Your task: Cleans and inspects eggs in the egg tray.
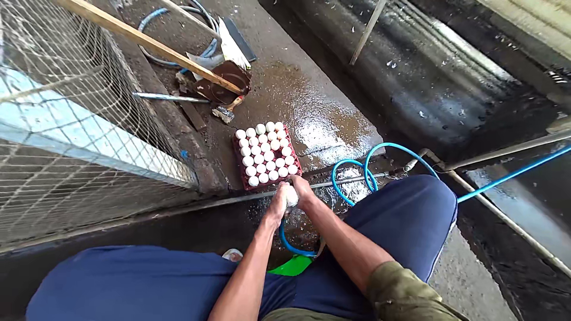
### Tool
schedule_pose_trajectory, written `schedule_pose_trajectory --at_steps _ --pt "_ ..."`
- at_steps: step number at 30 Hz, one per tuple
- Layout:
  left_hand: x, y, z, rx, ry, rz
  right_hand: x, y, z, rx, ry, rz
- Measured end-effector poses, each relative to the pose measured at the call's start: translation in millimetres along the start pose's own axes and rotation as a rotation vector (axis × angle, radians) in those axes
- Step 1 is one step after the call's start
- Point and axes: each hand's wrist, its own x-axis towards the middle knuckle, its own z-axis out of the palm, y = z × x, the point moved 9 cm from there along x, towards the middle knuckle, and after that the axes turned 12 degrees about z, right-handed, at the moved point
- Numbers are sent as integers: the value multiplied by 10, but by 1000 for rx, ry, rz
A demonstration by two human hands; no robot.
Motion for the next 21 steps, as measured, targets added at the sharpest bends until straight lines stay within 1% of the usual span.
schedule_pose_trajectory --at_steps 1,2,3,5,6,7,8,9,10,12,13,15,17,18,19,20,21 --pt "7 -21 17 -52 12 0 51 20 -22 43 -1 21" --pt "23 -5 -22 -60 52 5 40 -2 -37 55 30 -29" --pt "40 45 -83 -32 87 27 -41 -58 -26 19 62 -135" --pt "26 142 -117 -33 51 92 -288 -131 54 -151 100 -384" --pt "10 160 -99 -21 19 105 -338 -142 67 -181 106 -446" --pt "-9 160 -79 49 -17 95 -309 -152 38 -174 120 -429" --pt "-6 117 -67 133 -13 87 -226 -143 -13 -132 137 -349" --pt "19 73 -58 184 41 101 -154 -121 -39 -91 135 -258" --pt "45 48 -68 125 50 109 -159 -113 -14 -106 132 -235" --pt "48 96 -87 12 64 154 -337 -101 91 -182 111 -346" --pt "7 73 -81 -21 70 149 -370 -50 103 -188 110 -387" --pt "6 46 -86 45 32 87 -254 -96 46 -159 153 -353" --pt "12 52 -81 81 30 94 -172 -85 26 -136 151 -240" --pt "6 56 -96 53 39 119 -244 -57 45 -175 158 -252" --pt "16 71 -106 21 38 151 -326 -52 75 -207 157 -317" --pt "4 72 -116 7 17 145 -365 -40 88 -209 145 -363" --pt "-23 36 -130 18 -12 86 -327 -14 74 -195 132 -334"
